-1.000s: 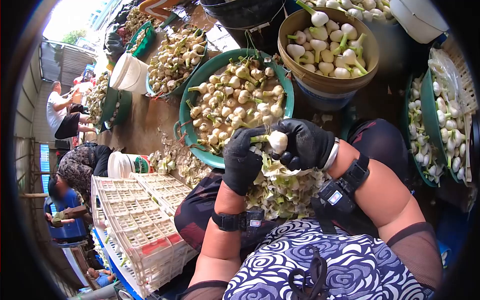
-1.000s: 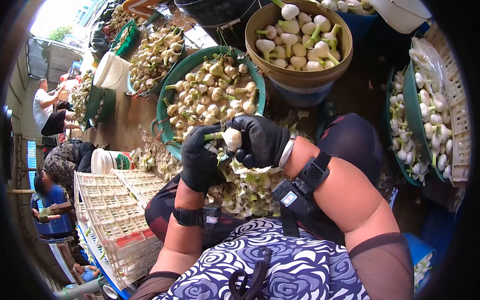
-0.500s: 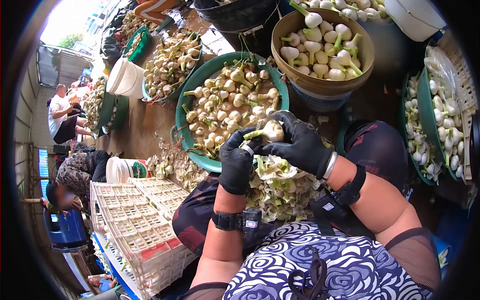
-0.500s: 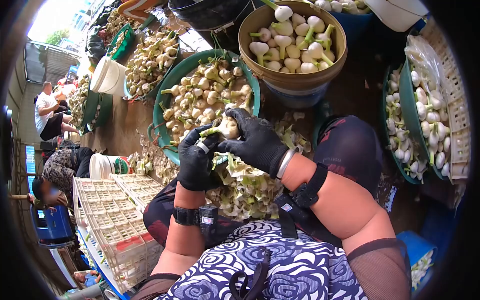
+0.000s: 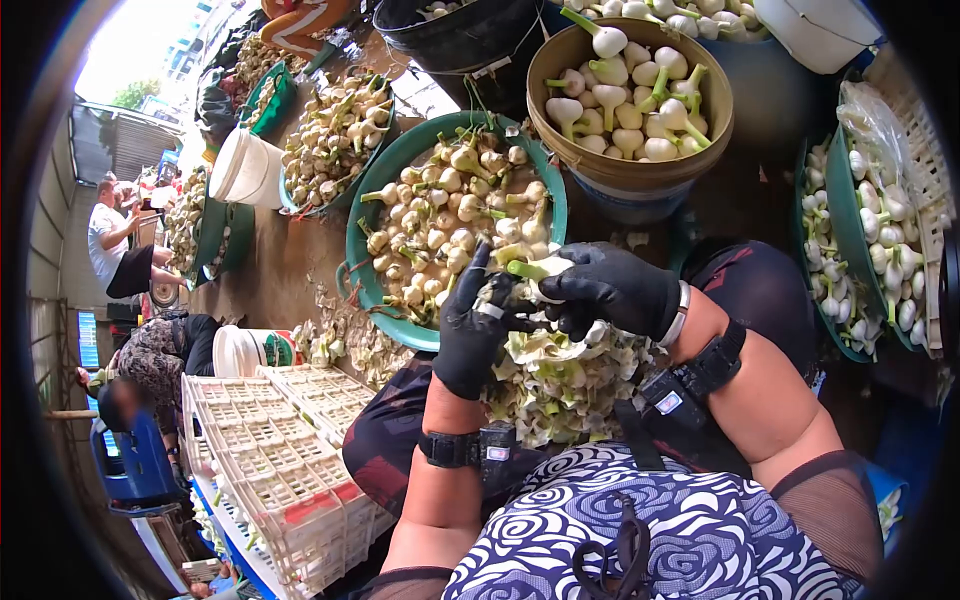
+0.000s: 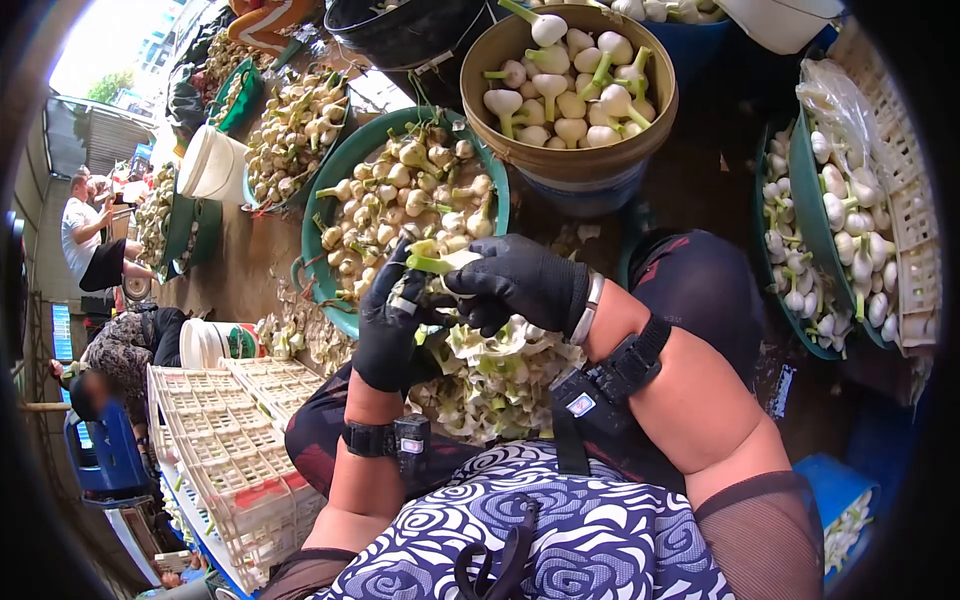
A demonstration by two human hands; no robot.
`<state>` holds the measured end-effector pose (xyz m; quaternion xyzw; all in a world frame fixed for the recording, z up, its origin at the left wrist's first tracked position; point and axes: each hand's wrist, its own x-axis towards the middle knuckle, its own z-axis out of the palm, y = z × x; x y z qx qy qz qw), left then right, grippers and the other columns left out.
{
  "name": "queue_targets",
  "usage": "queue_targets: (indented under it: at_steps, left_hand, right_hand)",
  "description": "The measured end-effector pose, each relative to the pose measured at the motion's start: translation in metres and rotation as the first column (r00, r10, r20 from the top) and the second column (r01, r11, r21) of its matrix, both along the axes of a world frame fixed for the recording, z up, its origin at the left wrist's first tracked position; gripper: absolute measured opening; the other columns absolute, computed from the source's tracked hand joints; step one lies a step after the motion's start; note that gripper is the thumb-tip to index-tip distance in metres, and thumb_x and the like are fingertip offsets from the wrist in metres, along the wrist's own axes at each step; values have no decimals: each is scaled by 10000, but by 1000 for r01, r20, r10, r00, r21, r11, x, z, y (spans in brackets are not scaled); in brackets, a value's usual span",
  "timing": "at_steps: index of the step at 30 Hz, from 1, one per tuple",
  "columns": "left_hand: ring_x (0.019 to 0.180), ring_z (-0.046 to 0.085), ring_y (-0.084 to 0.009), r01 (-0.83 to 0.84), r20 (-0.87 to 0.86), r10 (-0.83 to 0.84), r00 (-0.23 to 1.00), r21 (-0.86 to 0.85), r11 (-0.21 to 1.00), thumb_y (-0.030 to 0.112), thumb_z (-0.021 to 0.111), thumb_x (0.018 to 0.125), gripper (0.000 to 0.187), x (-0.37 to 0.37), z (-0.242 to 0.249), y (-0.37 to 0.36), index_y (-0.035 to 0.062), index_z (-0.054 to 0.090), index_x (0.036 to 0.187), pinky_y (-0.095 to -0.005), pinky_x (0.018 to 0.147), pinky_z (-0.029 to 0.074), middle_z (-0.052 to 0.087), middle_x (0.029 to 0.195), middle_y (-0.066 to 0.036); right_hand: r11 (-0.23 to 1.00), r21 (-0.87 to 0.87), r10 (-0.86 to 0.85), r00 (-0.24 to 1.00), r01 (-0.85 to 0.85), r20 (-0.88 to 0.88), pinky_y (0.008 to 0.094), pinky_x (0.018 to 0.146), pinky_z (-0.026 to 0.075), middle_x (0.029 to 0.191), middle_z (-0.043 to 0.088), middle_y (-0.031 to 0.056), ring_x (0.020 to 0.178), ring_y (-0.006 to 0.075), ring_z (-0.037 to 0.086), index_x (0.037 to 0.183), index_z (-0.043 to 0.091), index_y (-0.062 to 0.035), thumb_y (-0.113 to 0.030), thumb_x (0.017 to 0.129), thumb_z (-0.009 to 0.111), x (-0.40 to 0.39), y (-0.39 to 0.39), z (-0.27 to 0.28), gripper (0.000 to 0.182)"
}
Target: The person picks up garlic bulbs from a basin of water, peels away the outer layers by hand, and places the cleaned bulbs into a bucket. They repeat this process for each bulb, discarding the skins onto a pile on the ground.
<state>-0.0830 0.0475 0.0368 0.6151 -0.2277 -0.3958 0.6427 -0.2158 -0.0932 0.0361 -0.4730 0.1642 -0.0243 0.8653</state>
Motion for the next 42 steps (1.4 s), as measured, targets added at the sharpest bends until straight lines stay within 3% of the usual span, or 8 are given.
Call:
queue_targets:
  at_steps: [8,12,21,25,30,33,40,42]
  left_hand:
    - [787,620,-132,-35,8,36,999,-95,995,-9,626,828,403,-12,19,-3,-9,518,1215,-255,681,518,623,1012,-97]
    - [723,638,-164,26,20,-26,999,8,1000,10,605,843,232,-7,20,-4,-30,583,1071,-279,675,519,647,862,-96]
    - [679,612,-201,-149,-333,79,940,-192,970,157,564,867,226,36,-23,7,-7,573,1023,-355,632,534,619,815,-109]
    - [668,589,-178,-88,-188,80,979,-36,995,198,580,840,181,35,-31,4,32,591,913,-332,639,511,612,794,-83]
    - [745,633,-200,155,362,-107,926,-106,982,143,557,886,220,74,-5,-40,-32,580,1016,-293,642,548,623,857,-107]
    - [952,617,-256,-104,-323,-65,944,-478,872,137,486,930,303,97,83,-91,-2,475,1199,-279,777,541,599,1075,-164]
    - [711,622,-211,283,-196,-245,950,195,939,123,621,836,181,45,-67,-34,2,630,971,-314,678,515,636,800,-72]
    - [803,651,-238,409,393,-832,392,735,541,176,680,794,299,16,-103,-10,60,646,1068,-325,750,504,667,928,-147]
  right_hand:
    - [559,-787,-313,945,262,92,331,672,503,782,639,165,738,188,657,1093,519,27,-215,685,703,14,13,-14,508]
    - [896,263,-351,933,358,-75,277,680,512,910,637,89,802,160,629,1058,552,-5,-198,752,714,17,8,-8,397]
    - [895,421,-24,927,-148,375,279,851,446,930,624,62,906,150,584,934,603,-2,-49,785,615,-8,-10,16,156]
    - [914,-272,238,941,-301,-240,306,653,499,749,637,87,674,172,609,837,621,-9,-118,761,636,-6,-15,14,134]
    - [258,-722,334,760,-642,-557,383,757,482,882,654,173,836,320,622,940,646,-36,-217,686,638,1,-2,-18,312]
    - [394,-758,205,854,-520,-479,382,823,469,994,640,193,934,329,611,1075,630,-61,-252,705,633,1,-5,-13,417]
    - [396,-918,-310,945,28,-106,456,757,464,821,610,243,826,393,590,849,591,13,-259,755,579,-1,-29,-4,289]
    - [334,-932,-409,913,143,-7,466,744,456,811,596,242,822,397,579,843,581,19,-242,758,573,-3,-30,0,274]
